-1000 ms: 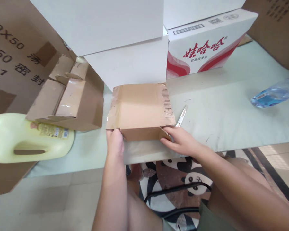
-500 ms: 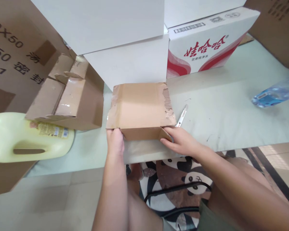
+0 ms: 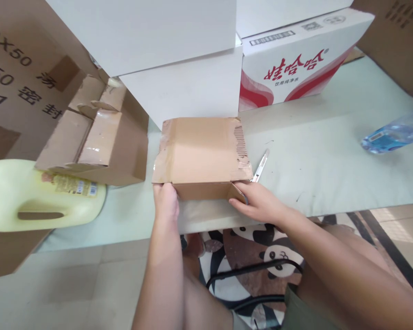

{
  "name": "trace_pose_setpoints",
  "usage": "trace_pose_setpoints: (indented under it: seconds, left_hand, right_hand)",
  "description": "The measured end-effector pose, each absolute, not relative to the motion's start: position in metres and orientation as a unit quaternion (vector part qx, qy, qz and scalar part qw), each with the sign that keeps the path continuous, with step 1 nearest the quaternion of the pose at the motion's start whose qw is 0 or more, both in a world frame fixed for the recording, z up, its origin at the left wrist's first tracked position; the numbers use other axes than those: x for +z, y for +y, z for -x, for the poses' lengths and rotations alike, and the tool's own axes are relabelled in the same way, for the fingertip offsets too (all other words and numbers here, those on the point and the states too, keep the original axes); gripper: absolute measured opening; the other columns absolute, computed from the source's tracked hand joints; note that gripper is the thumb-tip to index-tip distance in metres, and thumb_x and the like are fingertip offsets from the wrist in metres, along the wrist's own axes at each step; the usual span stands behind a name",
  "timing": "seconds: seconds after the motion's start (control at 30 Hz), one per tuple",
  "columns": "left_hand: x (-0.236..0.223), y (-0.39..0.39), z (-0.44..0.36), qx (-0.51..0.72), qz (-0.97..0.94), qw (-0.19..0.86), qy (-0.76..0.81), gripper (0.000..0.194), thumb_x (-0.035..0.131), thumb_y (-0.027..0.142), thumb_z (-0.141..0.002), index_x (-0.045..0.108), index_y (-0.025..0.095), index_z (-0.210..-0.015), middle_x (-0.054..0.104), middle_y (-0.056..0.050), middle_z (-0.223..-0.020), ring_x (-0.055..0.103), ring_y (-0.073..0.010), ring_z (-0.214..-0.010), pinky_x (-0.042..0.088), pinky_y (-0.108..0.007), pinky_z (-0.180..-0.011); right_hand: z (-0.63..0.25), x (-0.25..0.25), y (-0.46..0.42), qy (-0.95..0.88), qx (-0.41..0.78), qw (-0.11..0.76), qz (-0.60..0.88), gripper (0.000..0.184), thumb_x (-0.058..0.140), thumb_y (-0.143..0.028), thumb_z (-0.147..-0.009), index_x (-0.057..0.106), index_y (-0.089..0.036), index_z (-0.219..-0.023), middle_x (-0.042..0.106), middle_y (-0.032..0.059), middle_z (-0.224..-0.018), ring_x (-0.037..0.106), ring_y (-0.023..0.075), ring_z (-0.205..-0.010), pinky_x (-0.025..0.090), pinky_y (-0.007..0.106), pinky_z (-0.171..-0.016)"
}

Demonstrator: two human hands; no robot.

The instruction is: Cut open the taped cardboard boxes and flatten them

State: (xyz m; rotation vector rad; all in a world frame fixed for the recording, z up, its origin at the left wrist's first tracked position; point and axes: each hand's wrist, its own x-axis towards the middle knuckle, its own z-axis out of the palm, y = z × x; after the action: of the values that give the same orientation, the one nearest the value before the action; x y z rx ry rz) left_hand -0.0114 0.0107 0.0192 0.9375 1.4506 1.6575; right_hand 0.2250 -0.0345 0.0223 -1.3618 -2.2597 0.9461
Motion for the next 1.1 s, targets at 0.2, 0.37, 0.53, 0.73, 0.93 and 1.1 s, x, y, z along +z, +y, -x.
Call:
trace_pose_setpoints:
  seconds: [0.2,0.37,0.53,0.73,0.93,1.1]
  left_hand:
    - [0.0173,0.0105,0.0111,0.644,-0.363,0.371,0.562,0.055,0.061,0.013,-0.074,0.065,0.024,-0.128,0.067,-0.006,-0.137,0.059,-0.0216,-0.132,0.045,-0.035,-0.114]
    - [0.0175,0.0101,0.0097,0.641,-0.362,0.374,0.564,0.055,0.06,0.014,-0.076,0.064,0.023,-0.13,0.064,-0.008,-0.14,0.058,-0.0223,-0.133,0.044,-0.037,-0.115]
    - [0.017,0.0094,0.0098,0.639,-0.357,0.375,0.568,0.055,0.06,0.014,-0.076,0.064,0.024,-0.13,0.065,-0.007,-0.139,0.057,-0.0226,-0.134,0.044,-0.037,-0.115]
    - [0.0175,0.0096,0.0091,0.641,-0.363,0.379,0.56,0.054,0.061,0.014,-0.077,0.064,0.024,-0.13,0.065,-0.008,-0.14,0.057,-0.0226,-0.135,0.045,-0.037,-0.114]
    - [0.0199,0.0091,0.0072,0.639,-0.373,0.381,0.555,0.054,0.06,0.015,-0.078,0.064,0.024,-0.131,0.066,-0.007,-0.138,0.059,-0.0221,-0.133,0.049,-0.034,-0.109]
    - [0.0207,0.0092,0.007,0.641,-0.365,0.381,0.558,0.056,0.06,0.014,-0.076,0.064,0.023,-0.131,0.067,-0.008,-0.137,0.059,-0.0237,-0.132,0.05,-0.036,-0.109]
  right_hand:
    - [-0.2241,0.0201,-0.0356,-0.793,0.339,0.172,0.476,0.015,0.05,-0.032,-0.091,0.057,-0.019,-0.094,0.069,0.0125,-0.095,0.065,0.0278,-0.089,0.048,0.038,-0.077]
    - [-0.2251,0.0194,-0.0358,-0.793,0.342,0.184,0.469,0.022,0.051,-0.032,-0.092,0.061,-0.017,-0.104,0.071,0.0132,-0.097,0.066,0.0311,-0.099,0.05,0.041,-0.084]
    - [-0.2253,0.0205,-0.0354,-0.794,0.341,0.187,0.467,0.022,0.052,-0.032,-0.092,0.062,-0.018,-0.106,0.071,0.0128,-0.099,0.065,0.0312,-0.104,0.05,0.041,-0.087]
    - [-0.2255,0.0234,-0.0358,-0.79,0.344,0.174,0.477,0.018,0.051,-0.031,-0.092,0.06,-0.018,-0.1,0.071,0.0128,-0.099,0.066,0.03,-0.099,0.05,0.04,-0.082]
    - [-0.227,0.024,-0.0358,-0.788,0.342,0.176,0.48,0.017,0.052,-0.032,-0.092,0.06,-0.018,-0.097,0.071,0.0121,-0.097,0.065,0.0288,-0.095,0.049,0.038,-0.079]
    - [-0.2275,0.0237,-0.0354,-0.79,0.348,0.177,0.473,0.019,0.051,-0.033,-0.092,0.061,-0.018,-0.099,0.07,0.0122,-0.095,0.065,0.0297,-0.098,0.05,0.039,-0.082]
